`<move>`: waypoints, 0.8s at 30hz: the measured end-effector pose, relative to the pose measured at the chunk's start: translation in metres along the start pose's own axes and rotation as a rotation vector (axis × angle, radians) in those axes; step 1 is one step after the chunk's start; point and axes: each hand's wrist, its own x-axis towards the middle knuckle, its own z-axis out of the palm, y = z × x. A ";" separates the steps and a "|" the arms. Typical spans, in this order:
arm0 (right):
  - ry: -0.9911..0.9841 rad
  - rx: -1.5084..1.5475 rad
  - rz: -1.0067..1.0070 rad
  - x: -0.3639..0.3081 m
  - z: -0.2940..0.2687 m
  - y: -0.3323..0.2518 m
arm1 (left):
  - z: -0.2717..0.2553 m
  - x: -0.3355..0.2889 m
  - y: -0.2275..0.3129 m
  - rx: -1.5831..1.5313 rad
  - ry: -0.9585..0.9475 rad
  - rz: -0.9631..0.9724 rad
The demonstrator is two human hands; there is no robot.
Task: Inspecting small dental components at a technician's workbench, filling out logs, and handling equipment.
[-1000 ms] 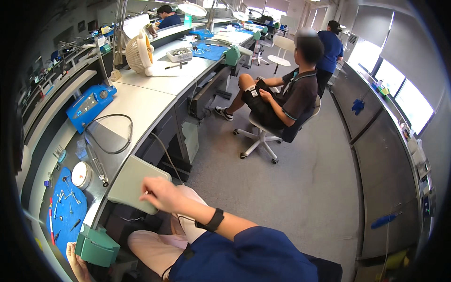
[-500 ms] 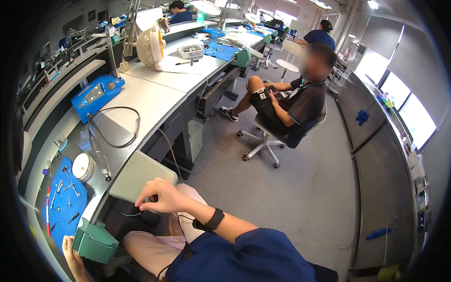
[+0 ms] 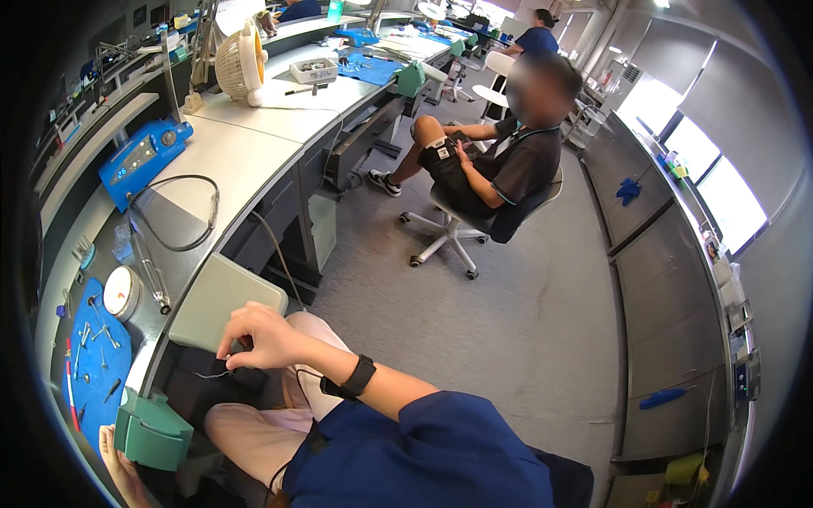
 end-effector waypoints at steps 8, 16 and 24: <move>-0.013 -0.050 0.000 0.000 -0.003 -0.004 | 0.000 -0.003 0.003 0.011 0.045 -0.021; 0.050 0.007 0.011 0.000 0.001 0.000 | -0.008 0.000 0.000 0.038 0.063 -0.025; 0.000 -0.013 0.008 0.000 -0.003 -0.004 | -0.027 0.003 -0.011 0.025 0.116 -0.020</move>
